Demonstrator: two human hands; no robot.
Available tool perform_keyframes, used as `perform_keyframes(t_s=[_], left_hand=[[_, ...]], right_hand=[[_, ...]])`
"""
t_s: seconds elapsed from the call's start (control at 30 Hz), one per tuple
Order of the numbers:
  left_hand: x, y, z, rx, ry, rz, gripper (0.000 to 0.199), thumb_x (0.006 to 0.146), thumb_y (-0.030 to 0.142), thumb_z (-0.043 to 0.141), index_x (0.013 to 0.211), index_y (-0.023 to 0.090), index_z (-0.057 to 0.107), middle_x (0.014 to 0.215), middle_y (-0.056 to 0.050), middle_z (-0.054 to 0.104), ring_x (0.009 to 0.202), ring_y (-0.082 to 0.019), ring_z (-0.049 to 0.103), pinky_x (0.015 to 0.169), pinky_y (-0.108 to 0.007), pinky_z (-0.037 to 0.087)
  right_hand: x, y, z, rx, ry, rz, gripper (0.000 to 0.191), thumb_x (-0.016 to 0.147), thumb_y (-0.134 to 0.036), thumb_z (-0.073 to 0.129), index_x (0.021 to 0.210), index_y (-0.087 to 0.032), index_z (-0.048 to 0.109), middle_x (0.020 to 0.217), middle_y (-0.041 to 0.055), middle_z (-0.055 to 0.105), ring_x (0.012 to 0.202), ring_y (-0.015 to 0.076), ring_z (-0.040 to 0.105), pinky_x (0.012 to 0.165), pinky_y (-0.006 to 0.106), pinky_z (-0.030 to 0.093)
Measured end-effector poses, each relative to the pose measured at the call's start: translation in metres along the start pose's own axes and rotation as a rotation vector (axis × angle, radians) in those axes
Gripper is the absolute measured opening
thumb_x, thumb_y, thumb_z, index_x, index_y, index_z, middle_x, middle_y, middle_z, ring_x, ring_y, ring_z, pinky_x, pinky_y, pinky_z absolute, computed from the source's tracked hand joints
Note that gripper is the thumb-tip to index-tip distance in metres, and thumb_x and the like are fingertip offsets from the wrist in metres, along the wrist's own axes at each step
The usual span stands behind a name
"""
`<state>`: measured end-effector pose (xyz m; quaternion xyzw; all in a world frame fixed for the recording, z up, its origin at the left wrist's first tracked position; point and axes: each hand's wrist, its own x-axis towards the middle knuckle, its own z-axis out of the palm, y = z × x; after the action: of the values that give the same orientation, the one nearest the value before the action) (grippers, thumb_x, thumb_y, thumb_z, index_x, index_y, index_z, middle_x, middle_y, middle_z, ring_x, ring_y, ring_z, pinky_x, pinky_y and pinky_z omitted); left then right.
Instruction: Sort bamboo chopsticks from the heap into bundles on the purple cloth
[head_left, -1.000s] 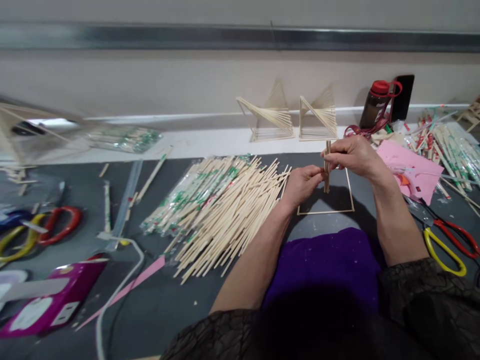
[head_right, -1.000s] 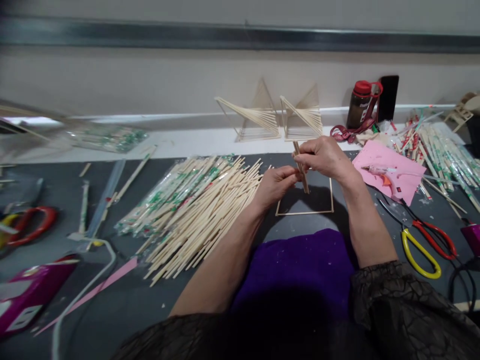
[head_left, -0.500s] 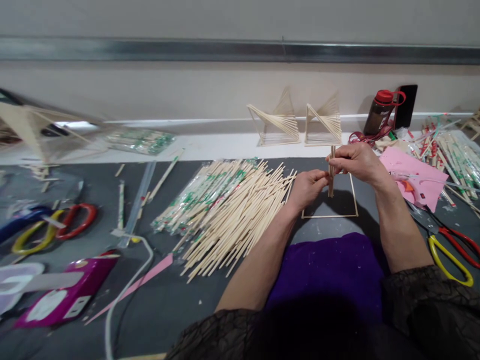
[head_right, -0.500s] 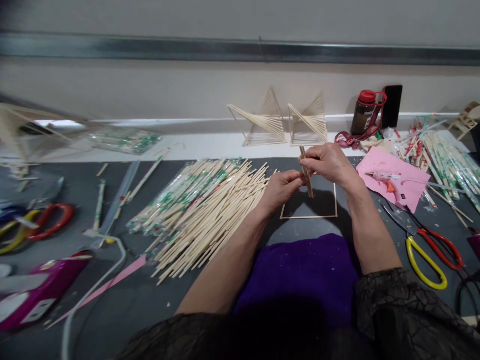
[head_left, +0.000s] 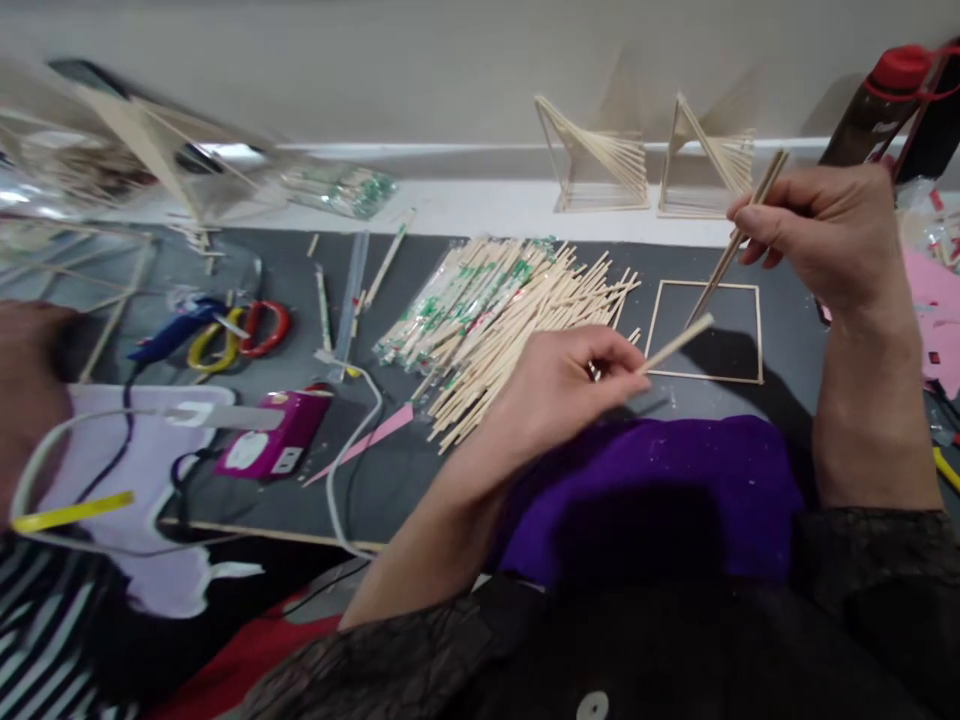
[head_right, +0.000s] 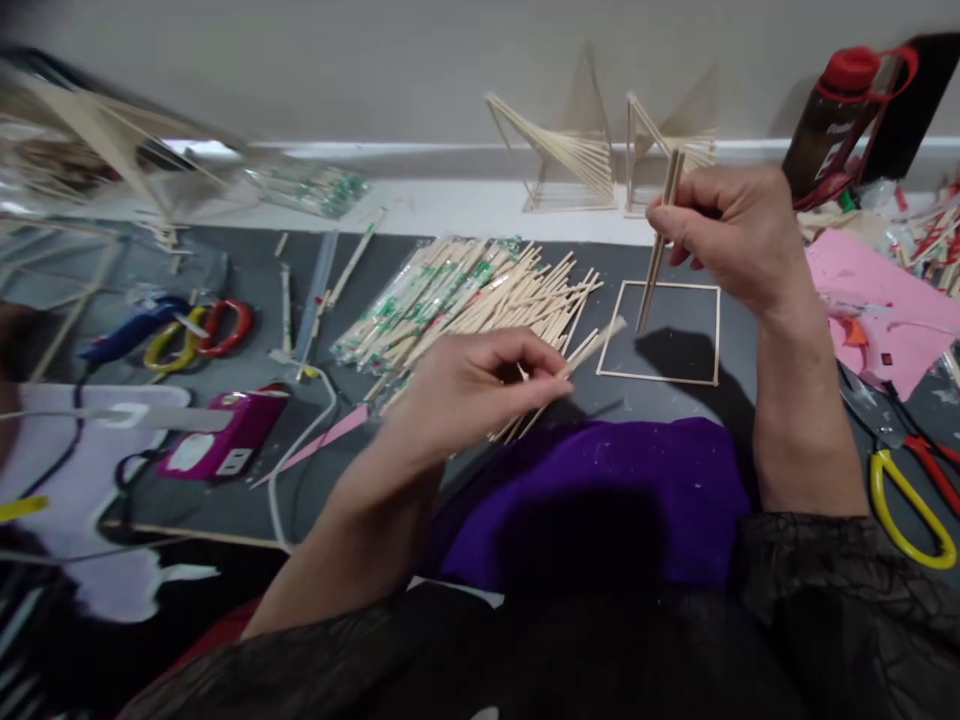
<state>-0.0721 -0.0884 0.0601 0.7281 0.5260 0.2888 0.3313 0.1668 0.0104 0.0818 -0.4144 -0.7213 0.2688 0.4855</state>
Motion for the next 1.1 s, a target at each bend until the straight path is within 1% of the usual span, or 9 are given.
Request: perform_keyframes(t_s=[0.17, 0.3, 0.5, 0.63, 0.7, 0.8, 0.9, 1.0, 1.1], left_hand=[[-0.036, -0.009, 0.060, 0.467, -0.355, 0.216, 0.015, 0.093, 0.028, 0.060, 0.092, 0.019, 0.073, 0.086, -0.005, 0.072, 0.080, -0.017, 0.067, 0.064, -0.025, 0.047], [-0.050, -0.016, 0.084, 0.536, -0.335, 0.262, 0.016, 0.094, 0.028, 0.059, 0.091, 0.019, 0.072, 0.088, -0.006, 0.070, 0.081, -0.018, 0.066, 0.062, -0.025, 0.046], [-0.051, -0.027, 0.061, 0.356, -0.204, 0.294, 0.025, 0.097, 0.038, 0.055, 0.100, 0.021, 0.074, 0.093, -0.005, 0.074, 0.088, -0.016, 0.068, 0.074, -0.026, 0.050], [-0.034, -0.044, 0.037, 0.635, 0.000, -0.075, 0.027, 0.096, 0.037, 0.053, 0.092, 0.020, 0.074, 0.092, -0.009, 0.076, 0.079, -0.021, 0.069, 0.065, -0.030, 0.046], [-0.027, -0.052, 0.030, 0.772, -0.040, -0.233, 0.024, 0.091, 0.037, 0.058, 0.089, 0.019, 0.074, 0.088, -0.011, 0.076, 0.074, -0.023, 0.068, 0.059, -0.030, 0.040], [-0.021, -0.058, 0.027, 0.812, -0.123, -0.317, 0.022, 0.089, 0.032, 0.056, 0.085, 0.018, 0.073, 0.086, -0.012, 0.076, 0.073, -0.023, 0.067, 0.058, -0.029, 0.036], [-0.019, -0.060, 0.024, 0.702, -0.081, -0.322, 0.020, 0.084, 0.027, 0.054, 0.079, 0.019, 0.072, 0.080, -0.011, 0.075, 0.070, -0.023, 0.065, 0.058, -0.030, 0.036], [-0.016, -0.063, 0.016, 0.468, 0.071, -0.347, 0.014, 0.079, 0.029, 0.059, 0.073, 0.019, 0.068, 0.067, -0.006, 0.069, 0.063, -0.020, 0.061, 0.057, -0.029, 0.038], [-0.011, -0.070, 0.008, 0.031, 0.222, -0.382, 0.024, 0.077, 0.033, 0.064, 0.096, 0.018, 0.067, 0.066, -0.001, 0.066, 0.053, -0.013, 0.056, 0.051, -0.024, 0.040]], right_hand=[[0.001, 0.000, 0.002, 0.002, 0.016, -0.062, 0.016, 0.079, -0.016, 0.074, 0.063, -0.020, 0.073, 0.053, -0.0003, 0.062, 0.047, 0.0105, 0.060, 0.042, 0.023, 0.042], [0.003, 0.001, 0.002, -0.028, 0.009, -0.050, 0.018, 0.076, -0.017, 0.076, 0.060, -0.025, 0.072, 0.052, 0.0001, 0.062, 0.045, 0.0112, 0.059, 0.040, 0.024, 0.042], [0.000, -0.006, 0.003, -0.034, -0.005, -0.051, 0.020, 0.078, -0.017, 0.073, 0.059, -0.024, 0.072, 0.054, -0.0006, 0.062, 0.047, 0.0106, 0.058, 0.044, 0.026, 0.043], [0.000, -0.007, 0.004, -0.010, -0.002, -0.049, 0.026, 0.076, -0.014, 0.075, 0.052, -0.022, 0.066, 0.050, -0.0005, 0.059, 0.046, 0.0119, 0.058, 0.043, 0.028, 0.041], [0.000, -0.007, 0.003, -0.013, -0.007, -0.048, 0.027, 0.077, -0.014, 0.074, 0.053, -0.022, 0.065, 0.051, -0.0011, 0.058, 0.048, 0.0122, 0.059, 0.043, 0.027, 0.041], [0.000, -0.007, 0.003, -0.018, -0.023, -0.057, 0.026, 0.078, -0.014, 0.072, 0.054, -0.022, 0.065, 0.053, -0.0019, 0.059, 0.050, 0.0120, 0.061, 0.044, 0.026, 0.042], [0.000, -0.008, 0.002, -0.019, -0.032, -0.056, 0.026, 0.078, -0.014, 0.071, 0.054, -0.022, 0.065, 0.052, -0.0022, 0.058, 0.051, 0.0115, 0.061, 0.045, 0.025, 0.042], [0.000, -0.008, 0.002, -0.026, -0.039, -0.051, 0.026, 0.079, -0.014, 0.071, 0.055, -0.021, 0.065, 0.053, -0.0024, 0.059, 0.051, 0.0106, 0.061, 0.045, 0.024, 0.042], [0.000, -0.009, 0.003, -0.019, -0.050, -0.059, 0.025, 0.079, -0.014, 0.071, 0.056, -0.019, 0.065, 0.054, -0.0023, 0.061, 0.051, 0.0093, 0.061, 0.044, 0.023, 0.039]])
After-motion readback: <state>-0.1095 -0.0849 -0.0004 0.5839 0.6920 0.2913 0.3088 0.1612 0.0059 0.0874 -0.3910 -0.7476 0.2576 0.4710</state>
